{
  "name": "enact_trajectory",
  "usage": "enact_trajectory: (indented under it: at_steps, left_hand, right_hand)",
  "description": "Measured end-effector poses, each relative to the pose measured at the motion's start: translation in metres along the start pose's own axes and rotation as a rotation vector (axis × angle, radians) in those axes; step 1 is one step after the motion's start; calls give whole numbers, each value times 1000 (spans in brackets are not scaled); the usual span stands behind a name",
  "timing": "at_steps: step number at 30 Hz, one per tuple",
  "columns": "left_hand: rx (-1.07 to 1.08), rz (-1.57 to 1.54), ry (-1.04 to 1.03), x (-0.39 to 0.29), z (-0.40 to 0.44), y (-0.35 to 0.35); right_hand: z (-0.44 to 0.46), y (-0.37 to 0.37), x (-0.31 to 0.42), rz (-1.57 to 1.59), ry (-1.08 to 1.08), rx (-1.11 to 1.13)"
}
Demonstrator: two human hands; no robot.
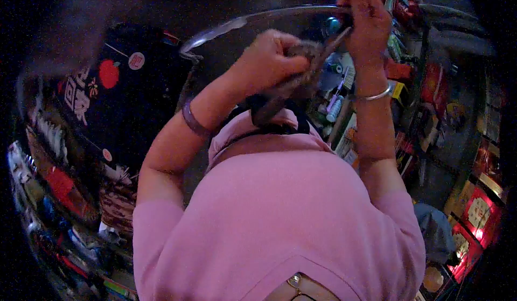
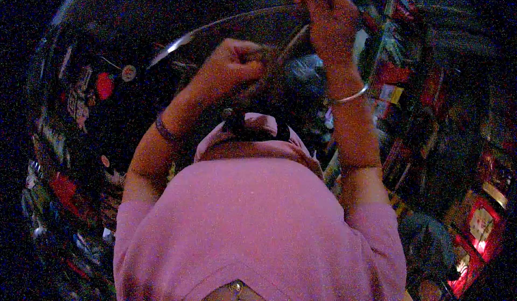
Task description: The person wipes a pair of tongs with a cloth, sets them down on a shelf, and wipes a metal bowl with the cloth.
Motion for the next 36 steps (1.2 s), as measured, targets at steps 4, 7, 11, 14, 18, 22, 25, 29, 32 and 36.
enact_trajectory:
  at_steps: [4,7,11,14,18,22,25,29,32,36]
  left_hand:
    - [39,29,54,25,-12,-5]
    - [-27,47,13,30,-18,11]
    - [-430,-630,19,40,-17,42]
    - [-522,-668,-124,15,-14,55]
    - [-616,-507,-178,22,-5,66]
    - [-716,-570,-231,33,-7,78]
    - [-695,-636,-389,40,-8,90]
    - [-802,-868,-302,36,-18,100]
    - [-792,-500,-376,22,-23,102]
    - [-899,166,-392,3,-33,107]
  right_hand:
    - [10,15,-13,-108,-48,6]
    - [22,30,-39,18,-208,5]
    - [8,38,-90,201,-439,35]
    - [-30,12,-109,404,-829,121]
    - [-73,-20,-126,914,-1049,309]
    - [-98,-32,-110,934,-1202,251]
    - [-114,-42,-103,1042,-1284,319]
    - [-131,-46,-99,1041,-1292,378]
    - [-142,-46,-93,930,-1265,428]
    - [-146,-51,-70,602,-1176,476]
Point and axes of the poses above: each hand's wrist, its own z-axis towards the middle knuckle, its own y-axis out of the back of the hand, x = y × z, the point moved 7 cm from there along z, towards the middle knuckle, and after that the axes turned 10 degrees about -y, right-handed, at the moved point
